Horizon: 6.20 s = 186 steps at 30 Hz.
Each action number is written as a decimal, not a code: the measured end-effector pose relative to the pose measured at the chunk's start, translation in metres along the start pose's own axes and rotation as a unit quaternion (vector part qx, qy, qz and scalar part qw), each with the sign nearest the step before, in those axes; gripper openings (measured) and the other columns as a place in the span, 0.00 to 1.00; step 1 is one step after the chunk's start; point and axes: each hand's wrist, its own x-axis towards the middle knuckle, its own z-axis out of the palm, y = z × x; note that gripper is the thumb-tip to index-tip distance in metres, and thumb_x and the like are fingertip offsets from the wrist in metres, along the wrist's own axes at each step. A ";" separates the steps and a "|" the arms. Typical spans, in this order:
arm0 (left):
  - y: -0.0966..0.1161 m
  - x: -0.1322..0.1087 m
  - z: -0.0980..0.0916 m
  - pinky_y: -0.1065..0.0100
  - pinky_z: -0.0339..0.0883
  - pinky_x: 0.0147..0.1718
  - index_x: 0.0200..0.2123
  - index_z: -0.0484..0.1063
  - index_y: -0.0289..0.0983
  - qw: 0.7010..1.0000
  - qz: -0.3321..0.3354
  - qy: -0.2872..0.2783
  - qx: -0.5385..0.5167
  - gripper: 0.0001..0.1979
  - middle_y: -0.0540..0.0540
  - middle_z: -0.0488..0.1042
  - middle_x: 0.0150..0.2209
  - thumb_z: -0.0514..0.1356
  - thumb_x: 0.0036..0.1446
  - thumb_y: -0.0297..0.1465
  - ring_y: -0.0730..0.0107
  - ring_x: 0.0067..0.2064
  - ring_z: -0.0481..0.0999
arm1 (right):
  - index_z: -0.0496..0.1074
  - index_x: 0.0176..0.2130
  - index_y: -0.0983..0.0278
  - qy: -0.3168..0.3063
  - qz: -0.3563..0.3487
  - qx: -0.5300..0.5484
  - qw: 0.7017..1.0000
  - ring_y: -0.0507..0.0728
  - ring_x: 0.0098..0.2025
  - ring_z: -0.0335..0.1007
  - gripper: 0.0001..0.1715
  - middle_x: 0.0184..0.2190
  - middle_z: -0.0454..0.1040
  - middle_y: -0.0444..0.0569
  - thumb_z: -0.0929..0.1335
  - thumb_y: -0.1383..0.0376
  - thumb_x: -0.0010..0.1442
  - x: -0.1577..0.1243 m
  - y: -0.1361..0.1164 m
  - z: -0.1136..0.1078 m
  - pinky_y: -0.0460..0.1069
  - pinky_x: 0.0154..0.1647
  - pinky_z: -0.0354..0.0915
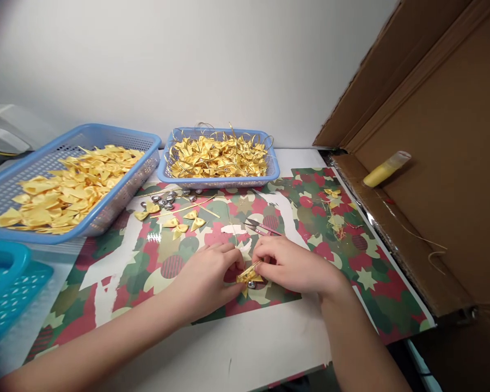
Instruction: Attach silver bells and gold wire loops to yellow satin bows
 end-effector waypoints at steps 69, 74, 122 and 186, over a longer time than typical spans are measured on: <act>-0.020 0.006 -0.007 0.74 0.70 0.28 0.33 0.74 0.37 0.904 0.165 0.298 -0.257 0.04 0.49 0.78 0.29 0.64 0.54 0.23 0.74 0.30 0.75 | 0.70 0.29 0.65 0.259 -0.119 0.061 0.956 0.50 0.35 0.66 0.12 0.32 0.67 0.45 0.63 0.70 0.64 0.013 -0.007 0.023 0.46 0.35 0.61; -0.021 0.007 -0.008 0.75 0.72 0.32 0.33 0.75 0.37 0.892 0.203 0.328 -0.235 0.05 0.50 0.80 0.30 0.65 0.54 0.21 0.75 0.31 0.78 | 0.70 0.29 0.65 0.255 -0.115 0.068 0.957 0.50 0.35 0.65 0.11 0.33 0.66 0.45 0.63 0.71 0.64 0.012 -0.006 0.023 0.46 0.35 0.61; -0.026 0.007 -0.011 0.71 0.76 0.33 0.36 0.76 0.38 0.886 0.248 0.348 -0.179 0.05 0.47 0.80 0.31 0.63 0.57 0.24 0.70 0.33 0.80 | 0.74 0.30 0.63 0.327 -0.100 0.068 0.937 0.53 0.36 0.70 0.06 0.32 0.72 0.47 0.68 0.71 0.57 0.012 -0.010 0.025 0.49 0.36 0.67; -0.008 0.002 0.003 0.76 0.53 0.20 0.20 0.61 0.37 0.943 -0.046 0.196 -0.266 0.08 0.54 0.65 0.18 0.56 0.47 0.24 0.77 0.21 0.61 | 0.61 0.20 0.64 0.366 0.077 -0.162 0.913 0.50 0.22 0.55 0.14 0.17 0.60 0.41 0.64 0.68 0.56 0.018 -0.014 0.049 0.47 0.28 0.52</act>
